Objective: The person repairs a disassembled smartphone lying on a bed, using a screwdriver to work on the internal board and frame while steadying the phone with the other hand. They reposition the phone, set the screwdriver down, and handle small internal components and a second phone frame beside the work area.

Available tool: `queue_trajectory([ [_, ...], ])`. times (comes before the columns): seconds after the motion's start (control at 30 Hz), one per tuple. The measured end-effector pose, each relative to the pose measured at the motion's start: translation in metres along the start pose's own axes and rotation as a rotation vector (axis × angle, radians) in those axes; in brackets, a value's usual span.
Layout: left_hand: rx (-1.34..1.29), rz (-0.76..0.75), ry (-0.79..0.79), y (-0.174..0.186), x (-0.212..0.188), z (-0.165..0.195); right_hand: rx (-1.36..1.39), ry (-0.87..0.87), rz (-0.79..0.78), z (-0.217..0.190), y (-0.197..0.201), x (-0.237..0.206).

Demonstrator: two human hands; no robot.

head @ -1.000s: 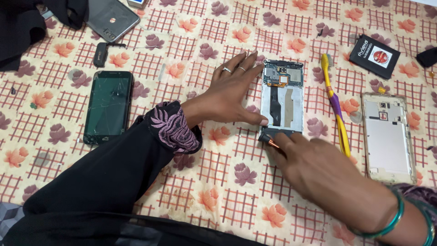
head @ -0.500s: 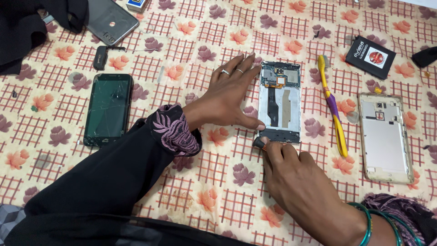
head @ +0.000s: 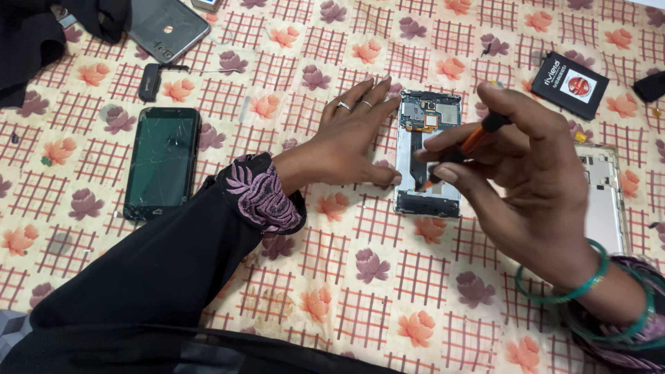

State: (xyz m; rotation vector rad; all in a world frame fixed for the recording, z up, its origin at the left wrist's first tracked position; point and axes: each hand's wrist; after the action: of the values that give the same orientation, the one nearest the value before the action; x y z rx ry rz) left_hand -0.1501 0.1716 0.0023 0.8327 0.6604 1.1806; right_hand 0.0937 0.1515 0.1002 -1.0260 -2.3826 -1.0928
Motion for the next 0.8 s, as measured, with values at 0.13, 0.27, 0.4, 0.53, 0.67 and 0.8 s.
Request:
queue_trajectory([
  [0.13, 0.001, -0.001, 0.016, 0.001, -0.001, 0.002, 0.129, -0.048, 0.047, 0.010, -0.018, -0.004],
  [0.27, 0.001, -0.003, 0.010, 0.002, -0.001, 0.005, 0.068, 0.003, -0.007, 0.020, -0.018, -0.013],
  [0.4, 0.006, -0.011, 0.015, 0.003, -0.001, 0.006, 0.037, -0.006, -0.042, 0.025, -0.017, -0.015],
  [0.53, 0.006, -0.017, 0.022, 0.003, -0.001, 0.007, 0.040, 0.027, -0.050, 0.025, -0.017, -0.014],
  [0.67, 0.015, -0.023, 0.027, 0.004, -0.001, 0.007, 0.033, 0.042, -0.053, 0.024, -0.017, -0.014],
  [0.8, 0.015, -0.019, 0.024, 0.003, -0.001, 0.007, 0.021, 0.045, -0.049, 0.025, -0.018, -0.014],
])
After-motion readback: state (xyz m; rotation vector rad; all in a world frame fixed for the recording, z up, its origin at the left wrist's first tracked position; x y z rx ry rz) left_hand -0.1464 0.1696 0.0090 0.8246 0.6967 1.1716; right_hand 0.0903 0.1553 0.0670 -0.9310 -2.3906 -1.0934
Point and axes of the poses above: each hand's wrist, its own x-axis towards the middle knuckle, its own y-axis out of the back of the hand, z = x × y, and after that the axes turned 4 degrees about y, right-handed
